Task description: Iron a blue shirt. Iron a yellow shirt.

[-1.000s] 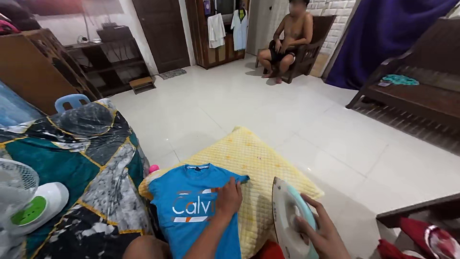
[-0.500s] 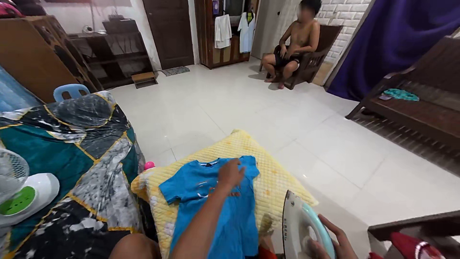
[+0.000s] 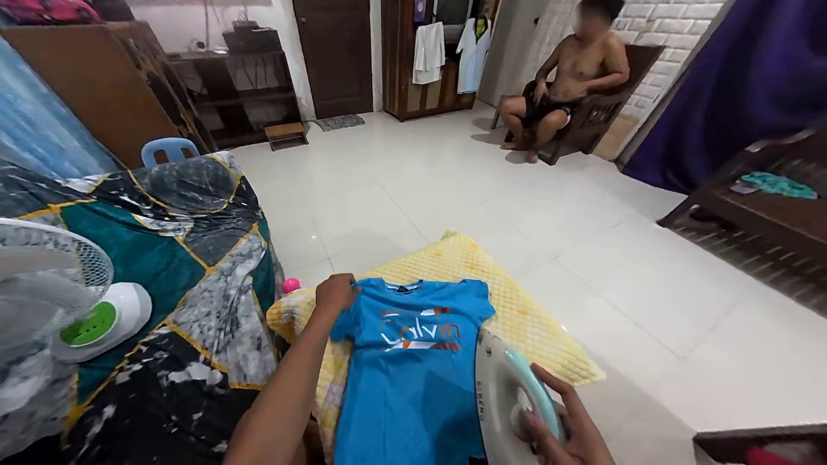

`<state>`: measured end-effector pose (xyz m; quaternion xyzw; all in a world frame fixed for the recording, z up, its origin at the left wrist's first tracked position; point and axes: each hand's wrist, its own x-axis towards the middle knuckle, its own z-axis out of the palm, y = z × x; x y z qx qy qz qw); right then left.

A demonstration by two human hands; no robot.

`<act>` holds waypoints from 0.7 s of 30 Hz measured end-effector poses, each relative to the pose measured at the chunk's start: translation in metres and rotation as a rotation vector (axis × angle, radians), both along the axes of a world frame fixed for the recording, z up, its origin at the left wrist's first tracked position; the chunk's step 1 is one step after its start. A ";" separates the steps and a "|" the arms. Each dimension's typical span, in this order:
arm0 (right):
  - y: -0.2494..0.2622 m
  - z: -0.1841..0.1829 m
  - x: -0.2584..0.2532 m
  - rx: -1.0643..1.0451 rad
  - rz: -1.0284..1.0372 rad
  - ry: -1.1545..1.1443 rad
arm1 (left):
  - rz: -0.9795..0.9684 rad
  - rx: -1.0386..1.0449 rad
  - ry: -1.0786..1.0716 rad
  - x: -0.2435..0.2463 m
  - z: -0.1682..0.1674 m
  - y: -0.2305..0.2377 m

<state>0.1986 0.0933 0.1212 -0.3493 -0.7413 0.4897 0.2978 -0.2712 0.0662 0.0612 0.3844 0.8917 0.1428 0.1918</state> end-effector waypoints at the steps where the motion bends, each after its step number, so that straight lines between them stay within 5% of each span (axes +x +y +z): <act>1: -0.002 0.002 -0.005 0.001 0.020 0.003 | 0.046 0.035 0.024 -0.008 0.008 0.002; 7: -0.014 -0.001 -0.026 -0.029 0.085 -0.038 | 0.217 0.172 0.039 -0.014 0.011 -0.020; 15: -0.019 -0.013 -0.068 -0.126 0.094 -0.185 | 0.171 -0.130 -0.258 0.124 -0.021 -0.161; 21: -0.023 -0.017 -0.123 -0.131 0.167 -0.273 | 0.118 -0.203 -0.361 0.166 -0.039 -0.186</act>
